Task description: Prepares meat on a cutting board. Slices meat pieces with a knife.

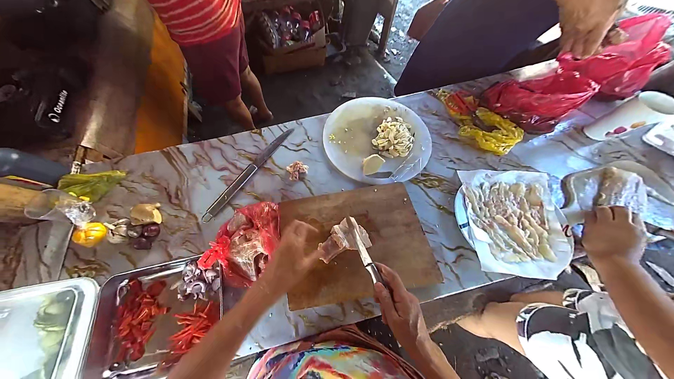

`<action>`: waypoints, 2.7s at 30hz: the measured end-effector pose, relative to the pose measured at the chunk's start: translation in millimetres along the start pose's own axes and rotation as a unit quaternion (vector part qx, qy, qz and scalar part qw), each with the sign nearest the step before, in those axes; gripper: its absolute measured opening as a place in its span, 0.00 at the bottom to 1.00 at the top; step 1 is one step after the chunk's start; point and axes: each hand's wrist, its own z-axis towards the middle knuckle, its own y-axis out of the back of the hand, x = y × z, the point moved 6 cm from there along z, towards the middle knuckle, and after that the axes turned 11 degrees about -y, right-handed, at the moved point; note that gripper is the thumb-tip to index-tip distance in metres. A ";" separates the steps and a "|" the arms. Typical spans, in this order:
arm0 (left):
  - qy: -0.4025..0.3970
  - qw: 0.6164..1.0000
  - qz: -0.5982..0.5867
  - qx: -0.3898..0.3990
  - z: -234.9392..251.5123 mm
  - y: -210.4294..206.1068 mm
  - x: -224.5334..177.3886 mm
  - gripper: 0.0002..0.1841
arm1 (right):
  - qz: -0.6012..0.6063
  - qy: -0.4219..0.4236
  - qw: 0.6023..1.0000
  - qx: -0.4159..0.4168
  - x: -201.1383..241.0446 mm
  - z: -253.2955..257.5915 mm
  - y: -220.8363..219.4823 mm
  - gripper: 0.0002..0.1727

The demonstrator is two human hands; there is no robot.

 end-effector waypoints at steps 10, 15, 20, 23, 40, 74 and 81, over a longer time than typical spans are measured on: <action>-0.064 0.978 0.022 -0.199 -27.4 -58.4 8.8 0.19 | -0.022 0.086 0.995 0.033 16.3 12.1 -28.7 0.26; -0.068 0.971 0.018 -0.226 -27.0 -59.9 8.8 0.22 | -0.039 0.097 0.994 0.033 18.9 17.1 -33.9 0.25; -0.063 0.973 0.048 -0.215 -21.0 -61.0 7.0 0.18 | -0.090 0.100 0.991 0.017 23.9 17.9 -39.3 0.26; -0.062 0.972 0.076 -0.213 -17.7 -60.9 4.4 0.14 | -0.111 0.097 0.989 0.005 24.4 15.7 -41.2 0.26; -0.065 0.968 0.078 -0.232 -13.8 -61.3 1.4 0.07 | -0.234 0.121 0.964 -0.033 12.0 -18.5 -30.0 0.27; -0.020 0.958 0.118 -0.259 -24.7 -58.5 2.3 0.09 | -0.269 0.082 0.959 -0.018 44.0 -38.5 16.0 0.27; 0.005 0.959 0.088 -0.268 -28.9 -58.8 1.8 0.11 | -0.222 0.079 0.971 -0.043 48.0 -38.5 43.0 0.27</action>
